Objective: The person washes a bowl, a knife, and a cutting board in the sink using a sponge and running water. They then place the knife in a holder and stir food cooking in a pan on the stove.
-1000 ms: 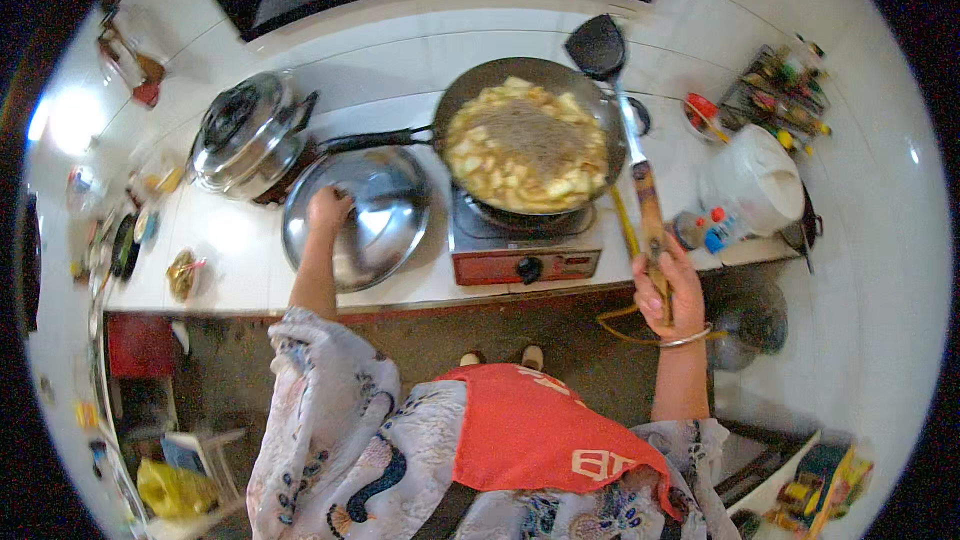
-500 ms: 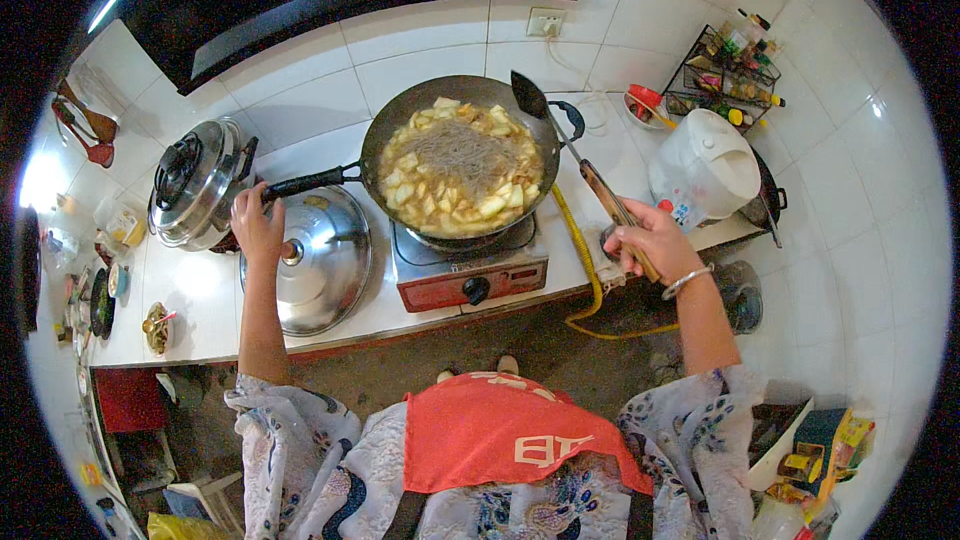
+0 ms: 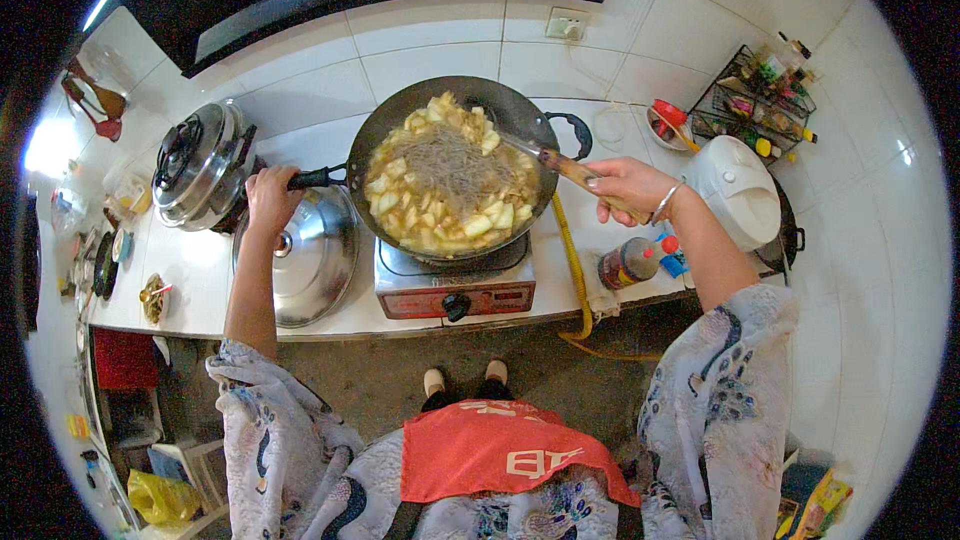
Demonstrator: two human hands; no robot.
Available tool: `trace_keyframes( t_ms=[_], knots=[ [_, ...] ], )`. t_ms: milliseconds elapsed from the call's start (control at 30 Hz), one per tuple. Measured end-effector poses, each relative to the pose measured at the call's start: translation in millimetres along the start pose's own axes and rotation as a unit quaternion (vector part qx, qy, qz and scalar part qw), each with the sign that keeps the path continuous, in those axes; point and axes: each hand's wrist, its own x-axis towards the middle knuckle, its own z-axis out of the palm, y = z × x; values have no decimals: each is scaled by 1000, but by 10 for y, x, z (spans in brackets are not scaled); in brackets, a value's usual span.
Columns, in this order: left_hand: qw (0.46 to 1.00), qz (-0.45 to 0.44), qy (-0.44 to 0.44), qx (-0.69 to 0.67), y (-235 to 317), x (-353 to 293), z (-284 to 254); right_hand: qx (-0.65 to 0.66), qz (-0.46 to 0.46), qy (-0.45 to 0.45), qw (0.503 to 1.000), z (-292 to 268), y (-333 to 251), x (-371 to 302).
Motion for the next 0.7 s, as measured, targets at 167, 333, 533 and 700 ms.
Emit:
trace_keyframes(
  t_ms=[167,333,533,700],
  knots=[
    [1000,19,11,13,-101,-28,8,-159,-25,5,987,424,-349,-5],
    [1000,14,6,1,-105,-42,21,-466,-111,73,875,951,-479,-536],
    [1000,27,-6,7,-121,-24,27,-587,12,202,784,1458,-733,-1237],
    [998,42,-25,41,-287,-102,-41,-551,-24,197,811,1854,-852,-1504]
  ],
)
